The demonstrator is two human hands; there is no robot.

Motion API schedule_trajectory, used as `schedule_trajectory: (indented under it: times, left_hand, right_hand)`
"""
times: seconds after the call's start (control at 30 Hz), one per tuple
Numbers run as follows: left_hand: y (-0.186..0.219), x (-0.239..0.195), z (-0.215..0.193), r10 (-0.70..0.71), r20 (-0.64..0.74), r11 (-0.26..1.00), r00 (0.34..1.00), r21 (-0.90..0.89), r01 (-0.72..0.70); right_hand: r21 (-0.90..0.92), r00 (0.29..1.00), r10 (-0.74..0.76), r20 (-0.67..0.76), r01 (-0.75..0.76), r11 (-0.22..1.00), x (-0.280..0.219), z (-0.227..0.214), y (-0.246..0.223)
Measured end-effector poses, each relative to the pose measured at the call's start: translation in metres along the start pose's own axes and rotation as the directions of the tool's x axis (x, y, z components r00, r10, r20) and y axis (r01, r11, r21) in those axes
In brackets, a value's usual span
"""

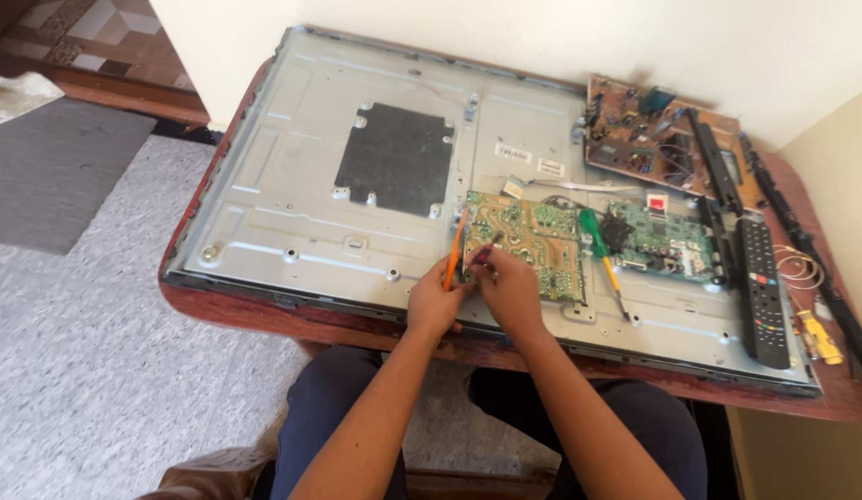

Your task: The person cleans a green circuit board using a toothbrush and a screwdriver. They scrub the board's surface and components while holding it steady with the other hand.

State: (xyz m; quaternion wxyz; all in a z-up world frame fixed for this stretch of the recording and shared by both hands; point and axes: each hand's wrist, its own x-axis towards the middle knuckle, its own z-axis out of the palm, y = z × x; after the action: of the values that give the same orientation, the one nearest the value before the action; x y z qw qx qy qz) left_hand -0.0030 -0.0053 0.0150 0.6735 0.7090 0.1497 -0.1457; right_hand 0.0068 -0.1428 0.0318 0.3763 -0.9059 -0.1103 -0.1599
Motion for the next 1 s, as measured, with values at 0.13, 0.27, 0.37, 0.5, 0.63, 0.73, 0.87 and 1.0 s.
schedule_trajectory:
  times: [0.13, 0.27, 0.37, 0.5, 0.63, 0.73, 0.87, 1.0]
  left_hand:
    - [0.003, -0.002, -0.003, 0.006, 0.005, 1.000, 1.000, -0.010, -0.006]
    - [0.007, -0.003, -0.003, -0.023, -0.017, 1.000, 1.000, -0.001, 0.023]
    - [0.007, 0.000, 0.001, -0.027, -0.034, 0.999, 0.999, -0.032, 0.026]
    - [0.004, 0.007, -0.002, -0.034, -0.022, 0.997, 0.999, -0.071, 0.032]
    - [0.004, 0.008, 0.001, -0.014, 0.012, 0.990, 1.000, -0.140, 0.015]
    - [0.006, 0.005, 0.002, -0.063, -0.071, 0.994, 0.995, -0.091, 0.056]
    - [0.007, 0.002, 0.004, -0.050, -0.102, 0.997, 0.994, -0.062, 0.044]
    - [0.012, 0.001, 0.001, -0.065, -0.087, 0.997, 0.994, -0.033, 0.063]
  right_hand:
    - [-0.080, 0.997, 0.069, 0.032, -0.066, 0.995, 0.009, 0.000, -0.009]
    - [-0.118, 0.999, 0.036, 0.023, -0.033, 0.992, 0.012, -0.001, -0.012]
    - [-0.177, 1.000, 0.004, 0.012, -0.002, 0.984, 0.009, 0.000, -0.012]
    - [-0.212, 1.000, -0.017, 0.012, 0.019, 0.977, 0.014, 0.008, -0.012]
    - [-0.284, 1.000, 0.003, 0.005, -0.002, 0.959, 0.020, 0.009, -0.011]
    - [-0.265, 1.000, 0.013, -0.011, -0.016, 0.964, 0.016, 0.012, -0.016]
    - [-0.280, 0.999, 0.041, -0.016, -0.043, 0.959, 0.006, 0.013, -0.014]
    - [-0.329, 1.000, 0.007, -0.029, -0.016, 0.944, 0.015, 0.014, -0.012]
